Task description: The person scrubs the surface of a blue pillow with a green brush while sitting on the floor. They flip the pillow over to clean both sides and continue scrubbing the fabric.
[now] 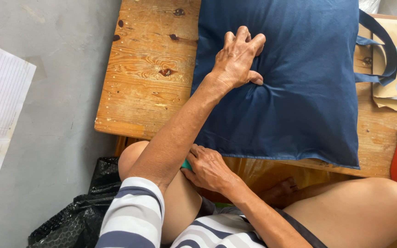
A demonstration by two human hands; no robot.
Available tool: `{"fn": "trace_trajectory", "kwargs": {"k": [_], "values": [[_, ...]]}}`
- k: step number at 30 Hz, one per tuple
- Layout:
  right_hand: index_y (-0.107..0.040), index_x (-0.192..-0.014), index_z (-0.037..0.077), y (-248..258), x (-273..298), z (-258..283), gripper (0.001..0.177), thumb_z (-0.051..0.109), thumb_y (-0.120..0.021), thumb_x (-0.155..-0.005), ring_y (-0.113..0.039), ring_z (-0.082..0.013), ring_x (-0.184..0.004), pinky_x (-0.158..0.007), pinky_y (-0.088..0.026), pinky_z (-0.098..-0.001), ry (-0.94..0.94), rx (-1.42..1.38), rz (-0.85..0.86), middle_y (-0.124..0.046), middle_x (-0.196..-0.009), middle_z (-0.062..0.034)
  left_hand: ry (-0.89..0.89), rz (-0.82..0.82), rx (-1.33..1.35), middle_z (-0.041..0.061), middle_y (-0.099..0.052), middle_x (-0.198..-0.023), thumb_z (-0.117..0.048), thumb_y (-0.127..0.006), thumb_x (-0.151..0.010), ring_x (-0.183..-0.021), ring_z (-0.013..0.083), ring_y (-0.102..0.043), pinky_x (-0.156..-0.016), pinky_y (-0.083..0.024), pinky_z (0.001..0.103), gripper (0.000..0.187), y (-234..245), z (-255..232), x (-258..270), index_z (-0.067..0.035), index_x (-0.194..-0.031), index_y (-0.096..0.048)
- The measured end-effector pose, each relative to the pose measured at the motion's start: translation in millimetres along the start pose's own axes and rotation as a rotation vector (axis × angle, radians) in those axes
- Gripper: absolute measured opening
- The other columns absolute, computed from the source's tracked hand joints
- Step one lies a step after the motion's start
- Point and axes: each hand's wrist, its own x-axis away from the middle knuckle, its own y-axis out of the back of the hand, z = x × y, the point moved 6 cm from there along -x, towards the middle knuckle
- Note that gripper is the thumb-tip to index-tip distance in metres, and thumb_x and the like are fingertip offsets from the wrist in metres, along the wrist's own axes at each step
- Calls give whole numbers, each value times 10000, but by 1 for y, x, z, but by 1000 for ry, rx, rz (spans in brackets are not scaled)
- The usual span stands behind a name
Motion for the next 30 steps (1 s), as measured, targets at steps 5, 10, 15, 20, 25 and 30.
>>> {"fn": "trace_trajectory", "kwargs": {"k": [5,10,15,20,25,30], "values": [[-617,-1237,3,85,2,12,471,307,-744,-901,-585,-352,-827,-721,-480,-486,-94,63,3,-594,-1041,-171,-16,-38,29,6,-411,-1126,-487,-1093,-537,-988,245,-440,-667,-617,380,788,-5,7,1,-273,-991,-486],[-656,-1254,59,142,-5,-44,369,264,-739,-960,-587,-333,-990,-829,-398,-483,-179,510,-430,-630,-1149,-130,-28,-41,38,12,-415,-1130,-472,-1084,-543,-1013,267,-444,-672,-605,398,772,-4,5,0,-269,-1003,-497],[-678,-1202,69,115,7,-71,322,228,-774,-939,-585,-298,-959,-846,-372,-465,-141,508,-488,-614,-1077,-90,8,-26,19,22,-412,-1130,-490,-1090,-513,-1009,275,-431,-649,-606,412,796,-3,9,3,-256,-1006,-511],[-670,-1201,117,77,31,-74,492,192,-872,-759,-587,-272,-873,-731,-432,-456,-305,297,-215,-614,-1042,-48,-39,-68,-4,22,-419,-1133,-516,-1082,-530,-1007,265,-439,-647,-618,381,795,-6,9,8,-254,-996,-494],[-682,-1228,138,69,56,-53,471,231,-838,-793,-591,-258,-893,-772,-422,-432,-275,121,53,-622,-1086,-33,-45,-77,-16,22,-412,-1131,-526,-1072,-548,-1002,265,-434,-641,-633,399,787,-4,7,10,-254,-1008,-495],[-670,-1299,115,68,78,-20,465,337,-742,-897,-590,-276,-1018,-844,-403,-419,-254,-196,608,-614,-1133,-32,-61,-77,16,20,-422,-1135,-503,-1064,-577,-999,274,-450,-692,-620,407,756,-3,6,8,-250,-1010,-499]]}}
